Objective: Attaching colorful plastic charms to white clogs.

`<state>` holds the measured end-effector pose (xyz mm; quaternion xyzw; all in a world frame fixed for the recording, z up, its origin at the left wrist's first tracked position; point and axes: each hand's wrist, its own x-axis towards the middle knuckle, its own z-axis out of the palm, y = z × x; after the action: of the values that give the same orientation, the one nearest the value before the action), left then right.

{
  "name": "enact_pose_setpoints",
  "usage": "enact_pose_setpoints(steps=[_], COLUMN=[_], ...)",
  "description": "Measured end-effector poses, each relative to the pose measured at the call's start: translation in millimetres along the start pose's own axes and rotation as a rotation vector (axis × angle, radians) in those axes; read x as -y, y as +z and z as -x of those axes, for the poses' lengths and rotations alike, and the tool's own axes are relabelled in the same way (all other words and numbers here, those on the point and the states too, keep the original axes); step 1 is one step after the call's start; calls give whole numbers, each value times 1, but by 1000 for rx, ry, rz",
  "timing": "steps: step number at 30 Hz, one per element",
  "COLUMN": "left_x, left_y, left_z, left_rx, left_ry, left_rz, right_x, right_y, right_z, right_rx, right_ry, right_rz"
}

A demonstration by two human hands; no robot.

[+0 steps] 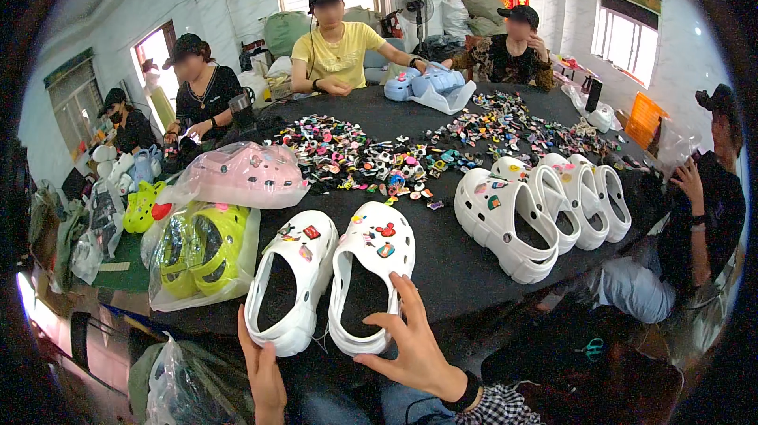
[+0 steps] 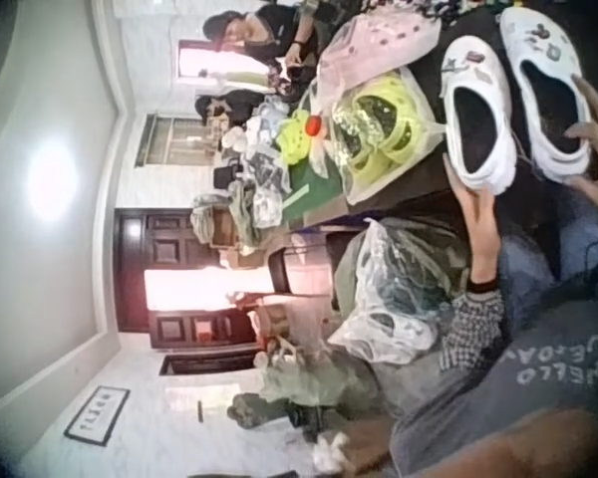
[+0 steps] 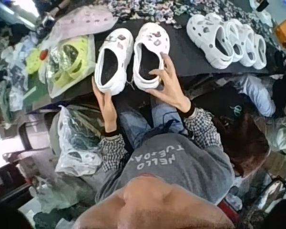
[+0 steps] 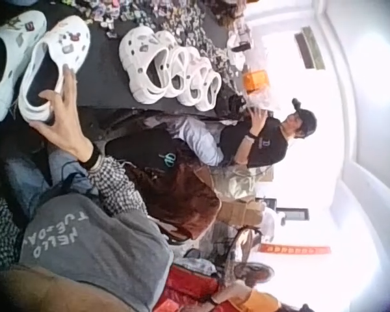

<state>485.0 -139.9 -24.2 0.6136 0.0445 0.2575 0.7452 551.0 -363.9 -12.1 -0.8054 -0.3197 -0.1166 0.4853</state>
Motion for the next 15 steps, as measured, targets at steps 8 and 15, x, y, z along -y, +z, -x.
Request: enact_pose_setpoints(steps=[8,15], left_x=[11,14], left_y=[16,18], left_z=[12,13], left_rx=[25,12], left_ry=[-56,-58], left_rz=[44,52], right_x=[6,26], right_y=[1,-1], right_z=[-16,-19], right_rx=[32,35], right_ry=[-37,-48], right_rz=[56,349])
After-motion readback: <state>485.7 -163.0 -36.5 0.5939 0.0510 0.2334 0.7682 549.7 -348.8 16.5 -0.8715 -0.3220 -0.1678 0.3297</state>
